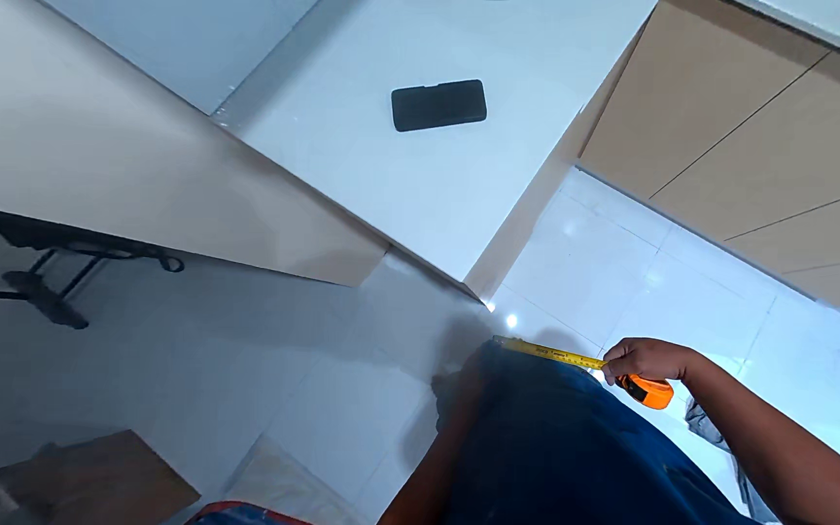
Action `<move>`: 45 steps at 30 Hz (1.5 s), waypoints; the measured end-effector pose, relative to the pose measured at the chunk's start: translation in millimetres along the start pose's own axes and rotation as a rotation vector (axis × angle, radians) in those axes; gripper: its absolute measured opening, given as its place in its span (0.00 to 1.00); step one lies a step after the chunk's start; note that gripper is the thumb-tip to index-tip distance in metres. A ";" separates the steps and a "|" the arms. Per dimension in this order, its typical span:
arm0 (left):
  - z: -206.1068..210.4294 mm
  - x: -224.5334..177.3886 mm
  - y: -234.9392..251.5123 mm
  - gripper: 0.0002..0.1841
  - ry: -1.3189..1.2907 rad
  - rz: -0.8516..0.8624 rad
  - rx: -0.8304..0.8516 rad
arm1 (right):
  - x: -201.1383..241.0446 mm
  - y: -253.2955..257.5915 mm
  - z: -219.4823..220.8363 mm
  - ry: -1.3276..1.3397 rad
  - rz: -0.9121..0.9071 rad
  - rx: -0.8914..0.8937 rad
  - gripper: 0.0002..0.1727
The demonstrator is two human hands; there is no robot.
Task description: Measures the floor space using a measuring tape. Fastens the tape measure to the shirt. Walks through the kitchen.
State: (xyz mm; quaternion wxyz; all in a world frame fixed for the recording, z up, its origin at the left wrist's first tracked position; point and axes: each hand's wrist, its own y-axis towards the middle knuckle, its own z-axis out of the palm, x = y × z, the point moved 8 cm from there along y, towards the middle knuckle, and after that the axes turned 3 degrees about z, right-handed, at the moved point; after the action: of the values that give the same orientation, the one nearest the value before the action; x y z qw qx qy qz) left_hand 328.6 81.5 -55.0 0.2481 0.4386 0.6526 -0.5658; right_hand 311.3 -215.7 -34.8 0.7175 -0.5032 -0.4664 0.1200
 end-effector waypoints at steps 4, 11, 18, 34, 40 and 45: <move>-7.5 4.9 12.6 0.12 0.230 -0.005 0.331 | -12.5 -15.0 -16.4 0.310 -0.115 -0.020 0.15; -88.2 20.4 46.9 0.19 0.254 -0.143 0.172 | 8.2 -31.8 -35.7 0.777 -0.544 0.039 0.46; -57.8 -1.1 50.2 0.17 0.060 -0.154 0.113 | 49.8 -17.8 -41.8 0.990 -0.825 0.070 0.58; 90.8 -156.4 1.2 0.49 -0.466 0.133 0.774 | 138.0 -42.9 -46.2 0.297 -0.966 -0.916 0.53; 68.3 -127.0 14.4 0.29 -0.610 -0.006 0.503 | -48.5 43.0 29.7 -0.077 0.022 -0.449 0.32; 68.6 -121.6 26.0 0.18 -0.435 -0.138 0.302 | -48.0 8.1 30.1 0.271 -0.129 -0.478 0.14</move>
State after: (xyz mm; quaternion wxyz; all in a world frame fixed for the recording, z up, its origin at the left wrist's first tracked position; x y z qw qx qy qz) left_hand 398.7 -20.2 15.0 0.2750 0.2932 0.5207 -0.7532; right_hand 264.2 -224.3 -66.1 0.6406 -0.6389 -0.4122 -0.1074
